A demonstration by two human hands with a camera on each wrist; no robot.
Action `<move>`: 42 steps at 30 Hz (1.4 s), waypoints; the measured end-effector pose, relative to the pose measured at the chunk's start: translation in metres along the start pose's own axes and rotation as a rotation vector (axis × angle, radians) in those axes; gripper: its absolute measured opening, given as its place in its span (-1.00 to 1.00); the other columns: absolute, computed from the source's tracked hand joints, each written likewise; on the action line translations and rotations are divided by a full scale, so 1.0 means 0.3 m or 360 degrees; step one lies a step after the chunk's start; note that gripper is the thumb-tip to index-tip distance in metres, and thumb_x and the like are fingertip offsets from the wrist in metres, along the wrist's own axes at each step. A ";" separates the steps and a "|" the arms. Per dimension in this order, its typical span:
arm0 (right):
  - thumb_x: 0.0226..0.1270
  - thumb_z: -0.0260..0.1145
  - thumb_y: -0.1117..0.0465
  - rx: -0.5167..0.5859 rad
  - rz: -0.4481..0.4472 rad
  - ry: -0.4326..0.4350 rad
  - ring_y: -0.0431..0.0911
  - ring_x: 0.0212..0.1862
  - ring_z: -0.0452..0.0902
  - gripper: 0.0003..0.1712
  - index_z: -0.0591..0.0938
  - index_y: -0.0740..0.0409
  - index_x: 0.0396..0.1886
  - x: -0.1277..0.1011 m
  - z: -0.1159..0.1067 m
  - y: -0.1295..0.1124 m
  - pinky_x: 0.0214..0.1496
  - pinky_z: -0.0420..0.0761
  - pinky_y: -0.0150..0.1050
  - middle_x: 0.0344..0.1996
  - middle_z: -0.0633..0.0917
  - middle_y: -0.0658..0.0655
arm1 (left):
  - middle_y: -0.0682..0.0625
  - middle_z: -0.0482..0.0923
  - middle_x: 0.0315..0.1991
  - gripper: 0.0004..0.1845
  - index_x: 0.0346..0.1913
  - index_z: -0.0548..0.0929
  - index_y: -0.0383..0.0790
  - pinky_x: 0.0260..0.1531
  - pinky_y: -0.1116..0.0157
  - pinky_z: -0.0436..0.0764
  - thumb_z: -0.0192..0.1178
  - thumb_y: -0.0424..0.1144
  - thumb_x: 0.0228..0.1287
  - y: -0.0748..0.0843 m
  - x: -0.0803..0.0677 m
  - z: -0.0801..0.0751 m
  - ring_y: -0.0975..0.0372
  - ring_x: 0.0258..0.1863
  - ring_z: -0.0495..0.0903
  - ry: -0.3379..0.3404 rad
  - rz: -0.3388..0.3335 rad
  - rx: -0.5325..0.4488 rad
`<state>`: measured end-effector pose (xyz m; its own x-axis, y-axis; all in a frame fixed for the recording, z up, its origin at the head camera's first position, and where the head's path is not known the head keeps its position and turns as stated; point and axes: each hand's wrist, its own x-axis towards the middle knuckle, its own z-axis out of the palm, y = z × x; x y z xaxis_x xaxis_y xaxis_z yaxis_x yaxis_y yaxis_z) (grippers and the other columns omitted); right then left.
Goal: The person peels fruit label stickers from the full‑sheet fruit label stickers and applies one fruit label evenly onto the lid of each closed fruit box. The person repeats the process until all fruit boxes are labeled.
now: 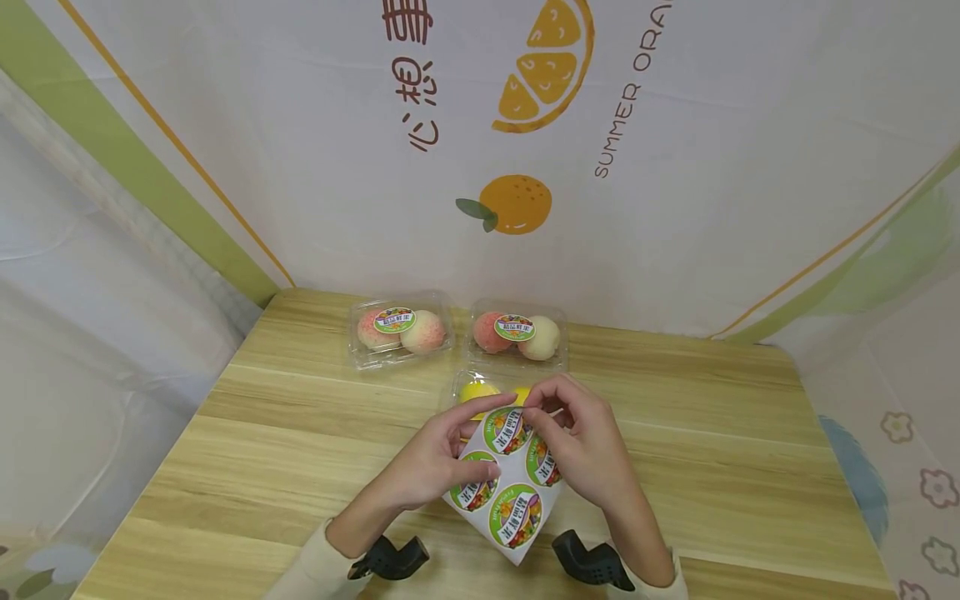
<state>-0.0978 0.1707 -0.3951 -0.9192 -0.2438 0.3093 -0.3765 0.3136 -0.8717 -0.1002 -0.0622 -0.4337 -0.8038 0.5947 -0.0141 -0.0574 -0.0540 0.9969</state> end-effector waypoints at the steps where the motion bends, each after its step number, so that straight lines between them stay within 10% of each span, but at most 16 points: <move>1: 0.53 0.37 0.51 0.0002 0.0002 -0.0001 -0.07 -0.33 0.57 -0.84 0.69 0.18 -0.14 0.000 0.000 0.000 -0.37 0.59 -0.30 -0.25 0.68 0.09 | -0.11 0.81 0.02 -0.14 0.66 0.44 -0.01 -0.30 0.21 0.82 0.37 -0.60 0.37 0.000 0.000 0.000 0.18 -0.26 0.85 -0.0001 0.0002 0.0006; 42: 0.56 0.33 0.50 0.0074 0.0089 -0.0018 -0.09 -0.12 0.66 -0.89 0.68 0.26 -0.11 0.001 0.004 -0.004 -0.19 0.69 -0.29 -0.08 0.74 0.15 | -0.12 0.78 0.09 -0.21 0.64 0.46 -0.06 -0.29 0.20 0.82 0.36 -0.56 0.41 -0.001 -0.004 -0.010 0.19 -0.24 0.84 0.0013 0.0003 0.0044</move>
<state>-0.0975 0.1691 -0.3946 -0.9372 -0.2373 0.2556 -0.3185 0.2840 -0.9044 -0.1010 -0.0654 -0.4341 -0.8087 0.5881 -0.0125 -0.0396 -0.0332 0.9987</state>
